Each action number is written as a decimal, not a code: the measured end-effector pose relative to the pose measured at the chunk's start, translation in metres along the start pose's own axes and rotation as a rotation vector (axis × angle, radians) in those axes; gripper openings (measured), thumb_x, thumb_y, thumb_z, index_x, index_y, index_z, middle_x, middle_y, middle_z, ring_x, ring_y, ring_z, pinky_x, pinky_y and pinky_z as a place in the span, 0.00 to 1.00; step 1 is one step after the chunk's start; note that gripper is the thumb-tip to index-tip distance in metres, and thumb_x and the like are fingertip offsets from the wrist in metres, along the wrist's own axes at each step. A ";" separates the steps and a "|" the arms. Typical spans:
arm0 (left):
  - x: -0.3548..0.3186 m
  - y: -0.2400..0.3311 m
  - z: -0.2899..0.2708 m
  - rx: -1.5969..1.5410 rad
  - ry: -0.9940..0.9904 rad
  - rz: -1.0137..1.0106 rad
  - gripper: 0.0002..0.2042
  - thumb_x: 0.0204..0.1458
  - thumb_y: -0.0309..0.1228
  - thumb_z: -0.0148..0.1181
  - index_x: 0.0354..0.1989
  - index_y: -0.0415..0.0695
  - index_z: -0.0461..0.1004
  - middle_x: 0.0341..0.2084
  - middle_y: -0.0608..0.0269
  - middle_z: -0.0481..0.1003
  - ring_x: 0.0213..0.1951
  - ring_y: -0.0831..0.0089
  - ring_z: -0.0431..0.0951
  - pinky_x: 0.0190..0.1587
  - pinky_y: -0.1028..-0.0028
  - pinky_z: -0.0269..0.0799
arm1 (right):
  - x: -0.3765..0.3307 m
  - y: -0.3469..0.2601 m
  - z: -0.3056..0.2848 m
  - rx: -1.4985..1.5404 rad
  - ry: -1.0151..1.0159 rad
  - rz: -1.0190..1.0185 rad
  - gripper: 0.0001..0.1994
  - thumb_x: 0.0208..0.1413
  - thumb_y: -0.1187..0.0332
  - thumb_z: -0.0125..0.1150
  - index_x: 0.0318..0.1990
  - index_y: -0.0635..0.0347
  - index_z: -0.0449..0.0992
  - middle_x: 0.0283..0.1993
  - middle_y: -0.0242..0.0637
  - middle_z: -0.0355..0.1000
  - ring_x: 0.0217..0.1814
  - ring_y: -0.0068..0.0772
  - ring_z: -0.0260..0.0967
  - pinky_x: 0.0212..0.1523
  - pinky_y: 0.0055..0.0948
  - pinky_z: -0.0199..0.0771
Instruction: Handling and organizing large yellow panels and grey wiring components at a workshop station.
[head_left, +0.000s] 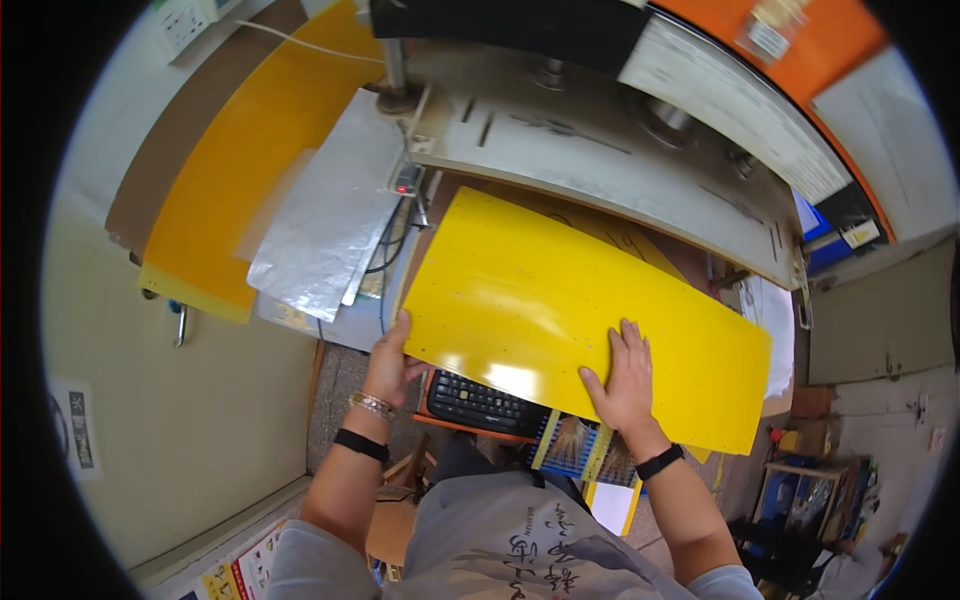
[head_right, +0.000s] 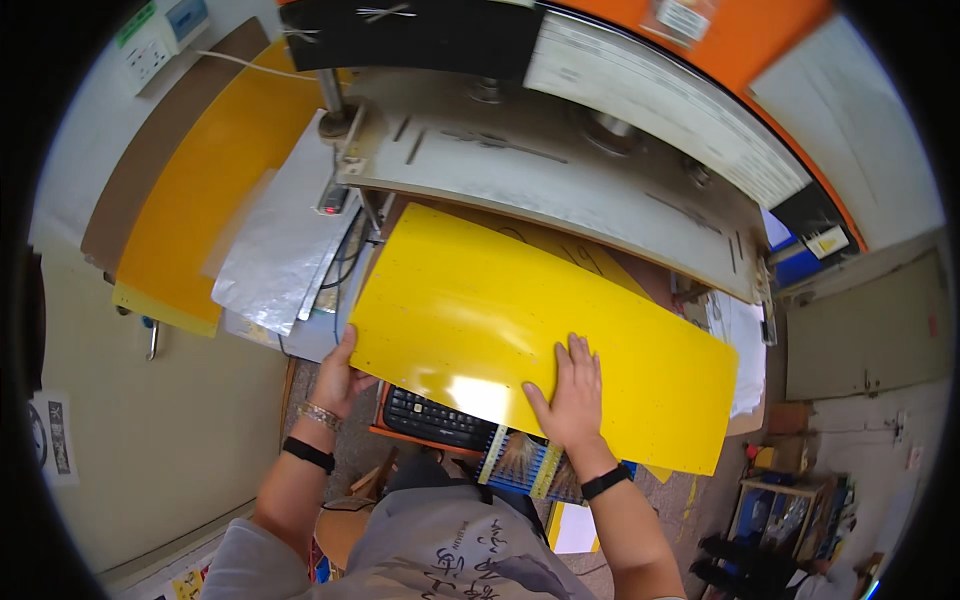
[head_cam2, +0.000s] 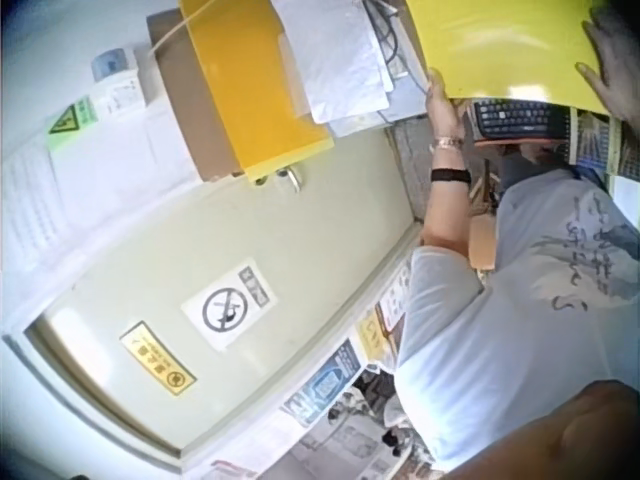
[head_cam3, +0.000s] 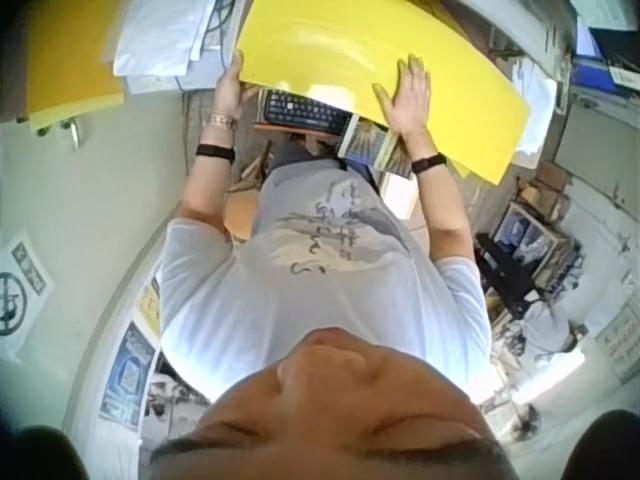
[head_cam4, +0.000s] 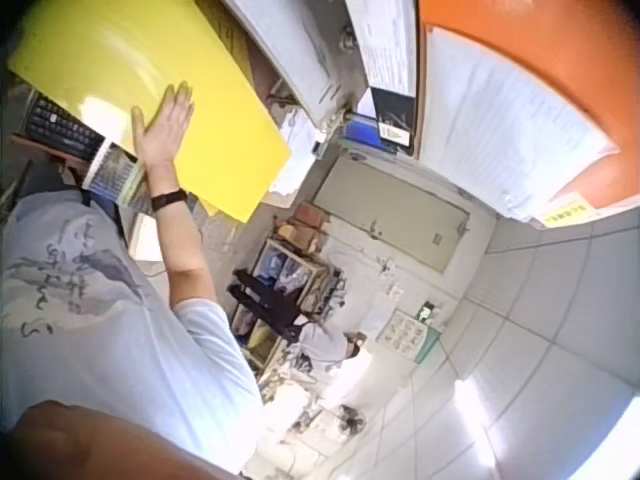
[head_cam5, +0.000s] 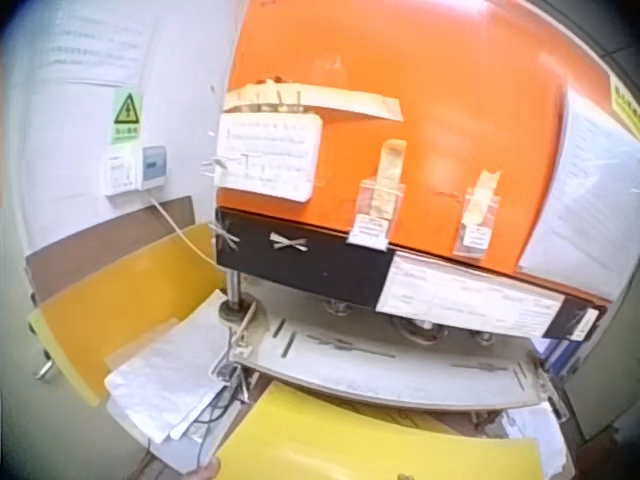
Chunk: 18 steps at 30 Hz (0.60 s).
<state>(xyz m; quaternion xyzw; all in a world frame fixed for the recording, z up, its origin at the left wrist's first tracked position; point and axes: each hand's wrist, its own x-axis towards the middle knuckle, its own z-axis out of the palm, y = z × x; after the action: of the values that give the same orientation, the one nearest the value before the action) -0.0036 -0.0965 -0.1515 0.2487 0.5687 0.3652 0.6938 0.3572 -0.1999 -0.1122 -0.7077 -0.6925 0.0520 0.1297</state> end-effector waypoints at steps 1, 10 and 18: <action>0.000 -0.003 0.002 -0.066 0.018 -0.002 0.33 0.61 0.62 0.52 0.58 0.42 0.73 0.48 0.55 0.81 0.48 0.67 0.83 0.50 0.63 0.80 | 0.001 -0.003 0.000 0.000 -0.004 -0.010 0.38 0.58 0.47 0.61 0.67 0.68 0.62 0.75 0.59 0.52 0.80 0.59 0.44 0.78 0.55 0.37; -0.002 0.006 0.015 -0.177 0.170 0.026 0.31 0.59 0.55 0.62 0.52 0.35 0.74 0.39 0.55 0.82 0.37 0.71 0.85 0.36 0.73 0.84 | 0.006 -0.010 0.002 -0.060 -0.003 -0.001 0.38 0.57 0.48 0.62 0.66 0.67 0.62 0.73 0.58 0.54 0.78 0.59 0.45 0.77 0.56 0.39; -0.006 0.014 0.015 -0.201 0.133 -0.010 0.31 0.59 0.51 0.64 0.52 0.30 0.70 0.40 0.50 0.81 0.36 0.65 0.86 0.34 0.71 0.86 | 0.003 -0.004 0.003 -0.020 0.010 0.020 0.37 0.57 0.50 0.62 0.66 0.67 0.63 0.74 0.58 0.54 0.78 0.60 0.47 0.76 0.57 0.43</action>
<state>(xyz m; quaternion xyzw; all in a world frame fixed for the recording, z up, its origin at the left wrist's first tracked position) 0.0078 -0.0918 -0.1338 0.1504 0.5752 0.4326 0.6778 0.3531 -0.1966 -0.1137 -0.7159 -0.6854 0.0432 0.1256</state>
